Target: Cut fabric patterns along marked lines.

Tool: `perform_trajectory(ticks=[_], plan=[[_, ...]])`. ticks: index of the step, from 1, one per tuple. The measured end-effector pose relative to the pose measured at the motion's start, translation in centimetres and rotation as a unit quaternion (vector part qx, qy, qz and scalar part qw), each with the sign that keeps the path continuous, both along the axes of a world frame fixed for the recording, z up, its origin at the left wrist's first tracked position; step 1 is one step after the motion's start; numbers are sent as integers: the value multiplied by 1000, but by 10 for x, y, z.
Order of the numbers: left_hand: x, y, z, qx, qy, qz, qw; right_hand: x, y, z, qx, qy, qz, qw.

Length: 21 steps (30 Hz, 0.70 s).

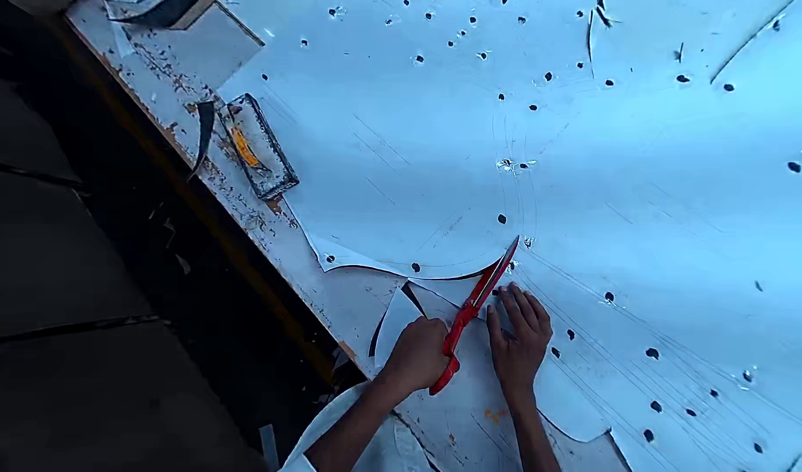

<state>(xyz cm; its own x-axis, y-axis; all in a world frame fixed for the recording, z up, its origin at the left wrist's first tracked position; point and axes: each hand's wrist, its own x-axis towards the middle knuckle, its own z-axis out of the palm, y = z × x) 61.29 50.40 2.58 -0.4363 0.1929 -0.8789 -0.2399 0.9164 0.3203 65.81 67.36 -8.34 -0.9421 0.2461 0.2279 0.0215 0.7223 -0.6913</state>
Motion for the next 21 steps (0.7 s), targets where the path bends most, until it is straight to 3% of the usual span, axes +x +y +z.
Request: perform_trajectory(ticks=[21], plan=[[0, 14, 2, 28, -1, 34, 999, -1, 1, 0, -11, 18, 5, 1000]])
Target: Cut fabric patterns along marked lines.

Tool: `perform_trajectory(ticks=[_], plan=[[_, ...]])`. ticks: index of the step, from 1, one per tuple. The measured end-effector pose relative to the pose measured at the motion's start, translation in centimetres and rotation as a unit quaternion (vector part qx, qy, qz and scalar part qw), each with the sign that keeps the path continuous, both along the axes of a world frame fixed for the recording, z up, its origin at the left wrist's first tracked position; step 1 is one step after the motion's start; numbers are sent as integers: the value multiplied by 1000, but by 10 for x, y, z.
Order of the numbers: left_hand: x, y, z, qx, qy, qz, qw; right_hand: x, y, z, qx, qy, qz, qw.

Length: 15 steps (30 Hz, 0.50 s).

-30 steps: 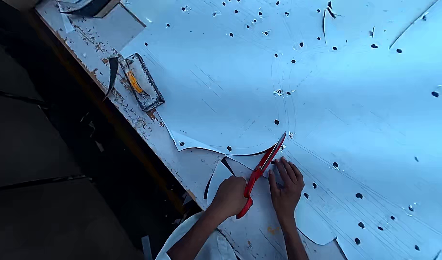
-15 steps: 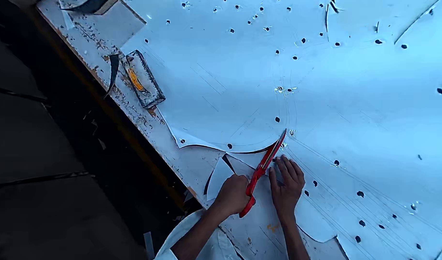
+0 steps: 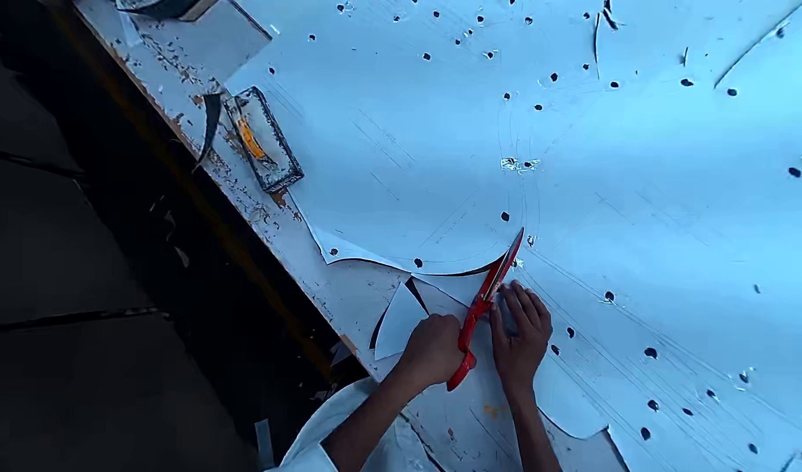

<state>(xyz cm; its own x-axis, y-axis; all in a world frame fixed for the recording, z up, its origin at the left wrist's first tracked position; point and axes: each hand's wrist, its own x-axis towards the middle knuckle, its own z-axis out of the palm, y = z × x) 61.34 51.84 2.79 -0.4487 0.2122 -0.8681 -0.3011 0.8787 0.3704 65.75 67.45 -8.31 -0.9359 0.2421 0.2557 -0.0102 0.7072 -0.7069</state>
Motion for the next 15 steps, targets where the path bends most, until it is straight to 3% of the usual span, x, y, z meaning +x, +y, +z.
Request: perform_trajectory(ticks=[15], plan=[[0, -4, -5, -10, 18, 3, 1000, 0, 0, 0, 5, -2, -5, 1000]])
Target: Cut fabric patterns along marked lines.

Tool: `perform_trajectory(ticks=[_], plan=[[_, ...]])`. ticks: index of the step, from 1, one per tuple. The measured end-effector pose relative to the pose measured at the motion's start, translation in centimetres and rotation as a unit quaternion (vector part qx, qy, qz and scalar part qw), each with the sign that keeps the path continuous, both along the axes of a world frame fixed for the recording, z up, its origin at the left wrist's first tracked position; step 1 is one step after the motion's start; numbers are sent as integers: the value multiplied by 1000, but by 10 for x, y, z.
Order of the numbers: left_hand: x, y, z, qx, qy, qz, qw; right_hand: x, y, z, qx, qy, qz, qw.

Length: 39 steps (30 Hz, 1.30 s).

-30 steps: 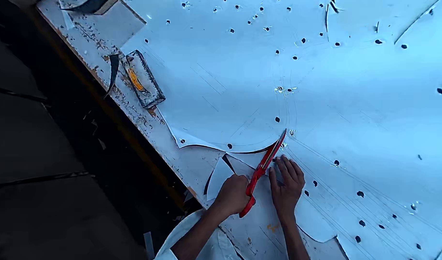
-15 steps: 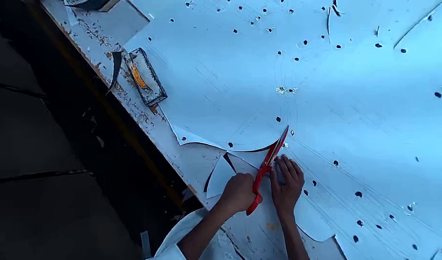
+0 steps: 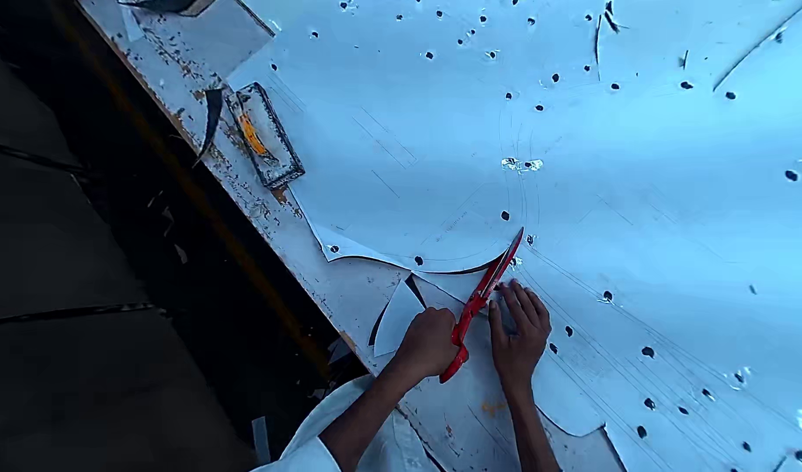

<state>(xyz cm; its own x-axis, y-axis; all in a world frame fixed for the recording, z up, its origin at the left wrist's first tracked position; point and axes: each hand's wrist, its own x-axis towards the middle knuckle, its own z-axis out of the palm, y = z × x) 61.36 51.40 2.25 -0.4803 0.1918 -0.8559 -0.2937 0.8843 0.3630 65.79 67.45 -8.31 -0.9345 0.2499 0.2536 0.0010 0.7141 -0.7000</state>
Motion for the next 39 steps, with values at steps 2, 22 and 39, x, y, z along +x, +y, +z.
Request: perform_trajectory(ticks=[2, 22, 39], plan=[[0, -1, 0, 1, 0, -1, 1000, 0, 0, 1, 1, -1, 2, 1000], [-6, 14, 11, 10, -5, -9, 1000, 0, 1, 1, -13, 3, 9, 1000], [-4, 13, 3, 11, 2, 14, 1000, 0, 2, 0, -11, 2, 7, 1000]])
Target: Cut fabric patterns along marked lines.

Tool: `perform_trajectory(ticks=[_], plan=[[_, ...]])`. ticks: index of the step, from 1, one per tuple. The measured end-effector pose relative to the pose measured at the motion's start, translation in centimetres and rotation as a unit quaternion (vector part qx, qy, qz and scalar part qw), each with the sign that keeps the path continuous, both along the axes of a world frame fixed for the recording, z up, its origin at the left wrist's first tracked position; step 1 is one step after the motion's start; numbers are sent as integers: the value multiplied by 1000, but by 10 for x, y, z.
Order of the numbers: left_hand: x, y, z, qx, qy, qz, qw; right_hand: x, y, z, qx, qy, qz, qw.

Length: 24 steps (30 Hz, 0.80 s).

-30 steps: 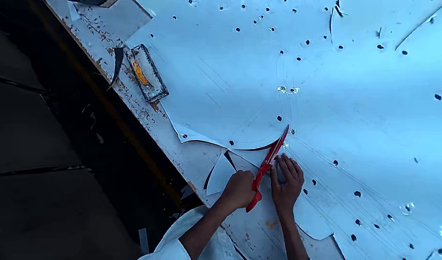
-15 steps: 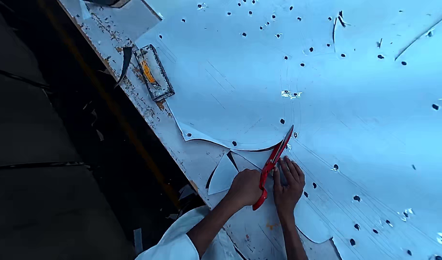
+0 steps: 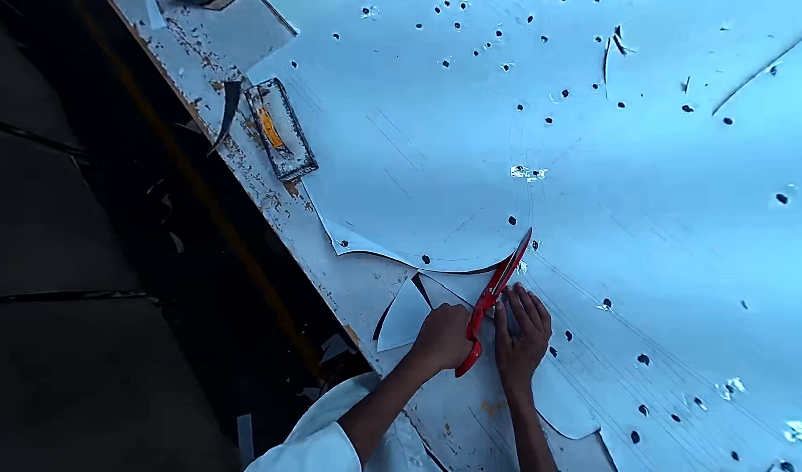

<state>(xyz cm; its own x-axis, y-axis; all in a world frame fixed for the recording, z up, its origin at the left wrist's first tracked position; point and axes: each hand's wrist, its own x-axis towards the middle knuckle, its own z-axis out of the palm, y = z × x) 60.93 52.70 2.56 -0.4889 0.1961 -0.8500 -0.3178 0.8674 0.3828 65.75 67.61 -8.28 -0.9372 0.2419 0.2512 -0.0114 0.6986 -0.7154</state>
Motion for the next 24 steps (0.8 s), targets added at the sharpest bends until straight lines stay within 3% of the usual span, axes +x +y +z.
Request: perform_trajectory(ticks=[24], plan=[[8, 16, 6, 21, 6, 17, 1000, 1, 2, -1, -5, 17, 7, 1000]])
